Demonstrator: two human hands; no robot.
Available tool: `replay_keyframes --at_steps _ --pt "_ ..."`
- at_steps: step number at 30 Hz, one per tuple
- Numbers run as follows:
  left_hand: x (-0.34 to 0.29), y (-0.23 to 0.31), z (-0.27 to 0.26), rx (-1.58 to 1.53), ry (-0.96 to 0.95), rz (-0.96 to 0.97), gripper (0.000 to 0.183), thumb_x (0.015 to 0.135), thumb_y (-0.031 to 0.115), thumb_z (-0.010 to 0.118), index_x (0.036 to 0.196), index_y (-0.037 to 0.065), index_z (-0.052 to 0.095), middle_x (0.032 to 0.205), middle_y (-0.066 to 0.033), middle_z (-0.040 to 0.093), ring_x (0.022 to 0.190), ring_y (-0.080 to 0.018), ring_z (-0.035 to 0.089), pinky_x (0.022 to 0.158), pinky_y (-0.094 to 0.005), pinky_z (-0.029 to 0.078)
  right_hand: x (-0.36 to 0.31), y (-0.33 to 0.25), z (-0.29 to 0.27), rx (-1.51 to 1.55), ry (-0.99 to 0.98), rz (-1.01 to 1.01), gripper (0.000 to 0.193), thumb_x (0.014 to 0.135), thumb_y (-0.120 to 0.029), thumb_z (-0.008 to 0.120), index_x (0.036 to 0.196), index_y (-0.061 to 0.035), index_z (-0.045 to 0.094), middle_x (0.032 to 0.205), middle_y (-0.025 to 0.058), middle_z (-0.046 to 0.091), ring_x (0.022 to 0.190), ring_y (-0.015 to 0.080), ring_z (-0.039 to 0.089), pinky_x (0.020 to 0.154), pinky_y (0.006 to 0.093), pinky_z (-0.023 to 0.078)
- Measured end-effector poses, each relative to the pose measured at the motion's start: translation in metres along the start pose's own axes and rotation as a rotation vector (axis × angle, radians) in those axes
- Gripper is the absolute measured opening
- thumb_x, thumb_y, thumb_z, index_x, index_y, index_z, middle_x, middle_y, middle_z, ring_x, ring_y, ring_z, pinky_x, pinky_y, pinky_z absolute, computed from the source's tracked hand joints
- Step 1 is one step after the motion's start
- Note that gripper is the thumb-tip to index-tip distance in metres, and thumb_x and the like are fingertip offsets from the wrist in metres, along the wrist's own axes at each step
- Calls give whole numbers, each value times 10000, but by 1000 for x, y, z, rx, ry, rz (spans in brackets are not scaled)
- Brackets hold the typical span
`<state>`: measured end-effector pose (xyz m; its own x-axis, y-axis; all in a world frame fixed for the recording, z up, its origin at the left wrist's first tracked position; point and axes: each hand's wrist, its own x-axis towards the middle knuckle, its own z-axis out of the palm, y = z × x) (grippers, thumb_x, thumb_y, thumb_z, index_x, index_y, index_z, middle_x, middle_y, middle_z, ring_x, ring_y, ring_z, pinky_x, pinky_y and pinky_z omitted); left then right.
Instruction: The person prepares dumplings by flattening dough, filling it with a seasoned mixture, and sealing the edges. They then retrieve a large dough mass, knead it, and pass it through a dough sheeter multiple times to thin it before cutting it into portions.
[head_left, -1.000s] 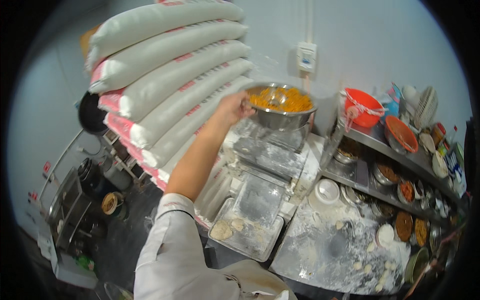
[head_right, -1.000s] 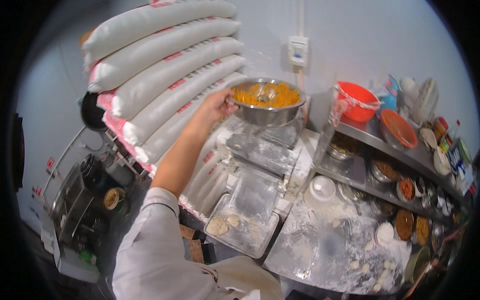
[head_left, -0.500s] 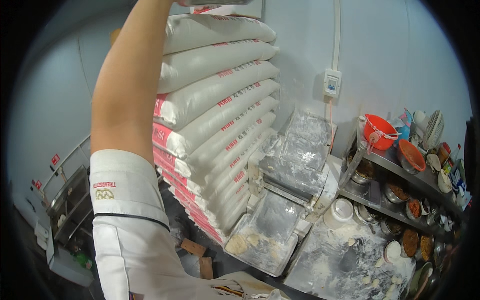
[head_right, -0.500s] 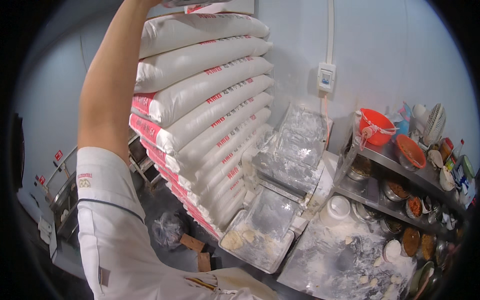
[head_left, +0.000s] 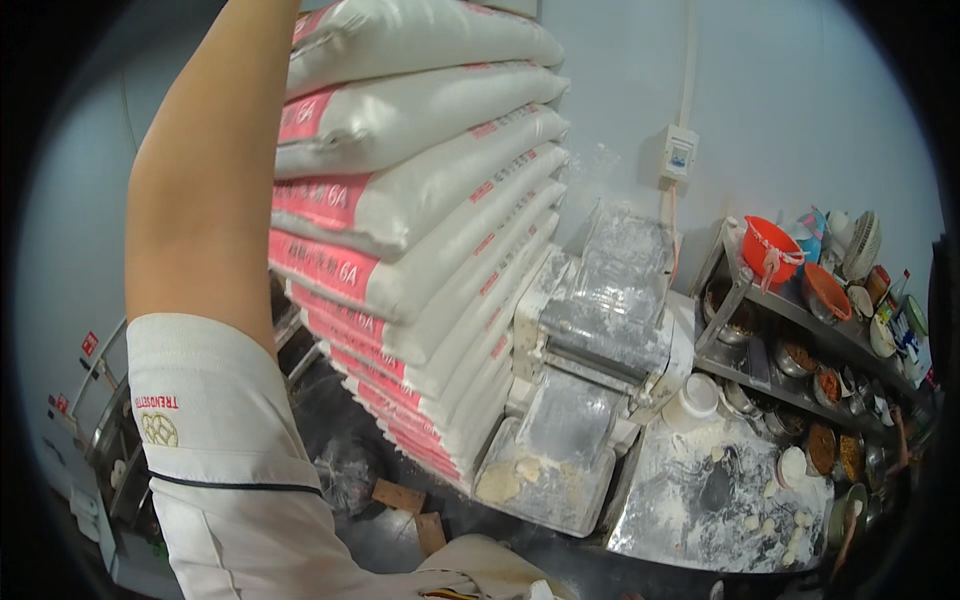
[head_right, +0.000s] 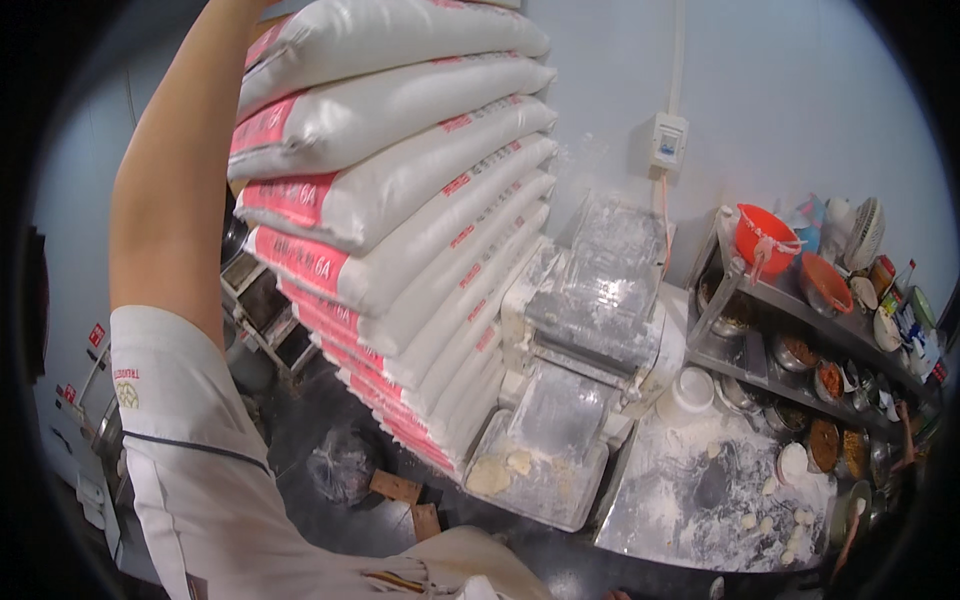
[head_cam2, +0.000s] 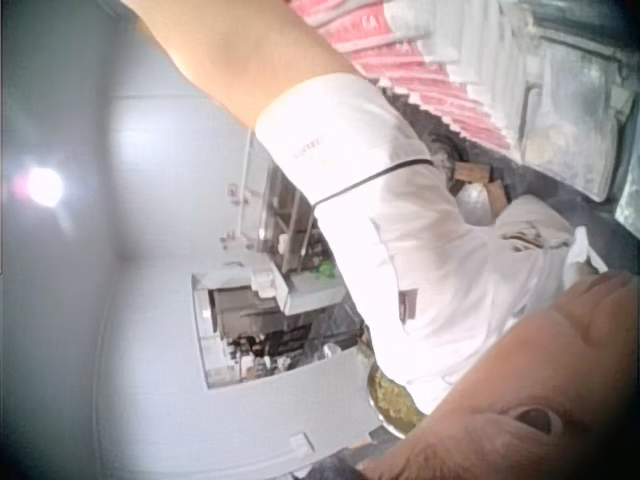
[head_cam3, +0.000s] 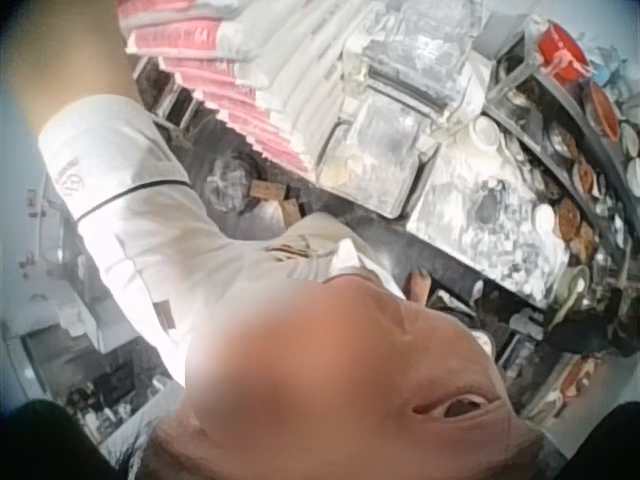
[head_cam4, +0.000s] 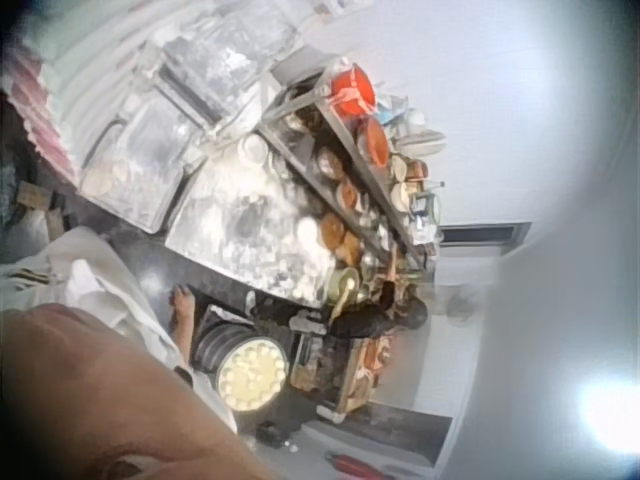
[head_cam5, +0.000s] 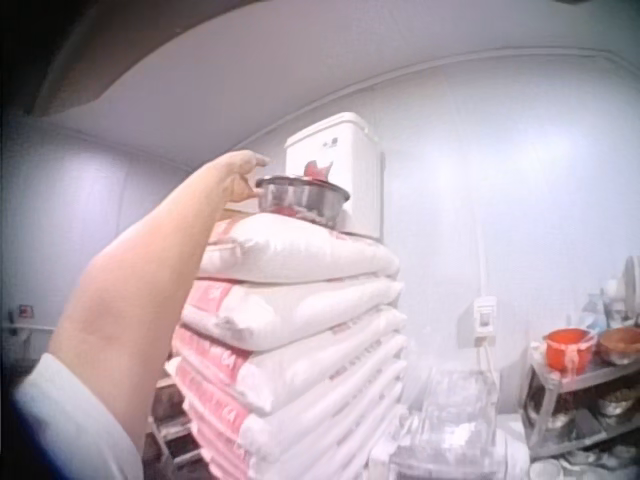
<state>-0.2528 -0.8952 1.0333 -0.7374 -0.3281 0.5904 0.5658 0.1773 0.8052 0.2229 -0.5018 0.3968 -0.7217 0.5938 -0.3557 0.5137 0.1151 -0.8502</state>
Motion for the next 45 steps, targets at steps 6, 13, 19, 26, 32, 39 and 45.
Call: replay_keyframes --at_steps 6,13,19,26,32,39,45 --pt "-73 -38 -148 -99 47 123 168 964 126 687 1050 -17 675 1000 -109 681 813 -184 658 678 -304 590 -22 18 -3 -271 -208 48 189 970 -162 613 975 4 704 682 75 641 563 159 554 487 353 434" --pt "-356 -130 -333 370 -370 -132 239 1035 245 628 1083 33 729 900 -41 749 775 -88 675 711 -210 526 -24 123 16 -284 -561 190 195 940 -136 612 949 41 693 689 107 649 535 173 623 468 323 524" --pt "-721 -294 -575 97 168 -994 497 1084 412 519 742 60 600 632 -85 605 583 -191 593 566 -348 478 -118 149 108 -426 -659 434 156 929 -131 617 872 8 660 719 102 661 550 171 635 483 316 548" --pt "-1044 -326 -769 -214 894 -1480 488 1078 437 531 723 104 493 602 -104 541 511 -231 552 494 -350 464 -234 120 284 -738 -729 682 205 969 -185 614 876 -7 655 759 127 666 618 252 679 525 382 588" --pt "-1009 -382 -965 -169 996 -1551 452 1049 401 605 781 38 585 720 -108 633 630 -221 629 576 -382 549 -291 149 478 -846 -930 647 205 973 -180 607 863 -19 670 744 118 666 618 246 675 528 388 568" --pt "-765 -517 -1192 259 298 -1481 496 1013 438 650 789 -5 660 710 -96 671 679 -206 677 638 -381 563 -334 118 702 -896 -1012 604 211 977 -176 600 848 -34 687 726 108 666 619 238 669 530 396 545" --pt "-742 -615 -1337 998 32 -1355 549 997 514 588 744 37 689 623 -78 661 591 -233 630 580 -426 490 -271 110 983 -923 -1108 459 221 981 -172 593 835 -46 702 710 99 666 619 232 665 533 402 525"
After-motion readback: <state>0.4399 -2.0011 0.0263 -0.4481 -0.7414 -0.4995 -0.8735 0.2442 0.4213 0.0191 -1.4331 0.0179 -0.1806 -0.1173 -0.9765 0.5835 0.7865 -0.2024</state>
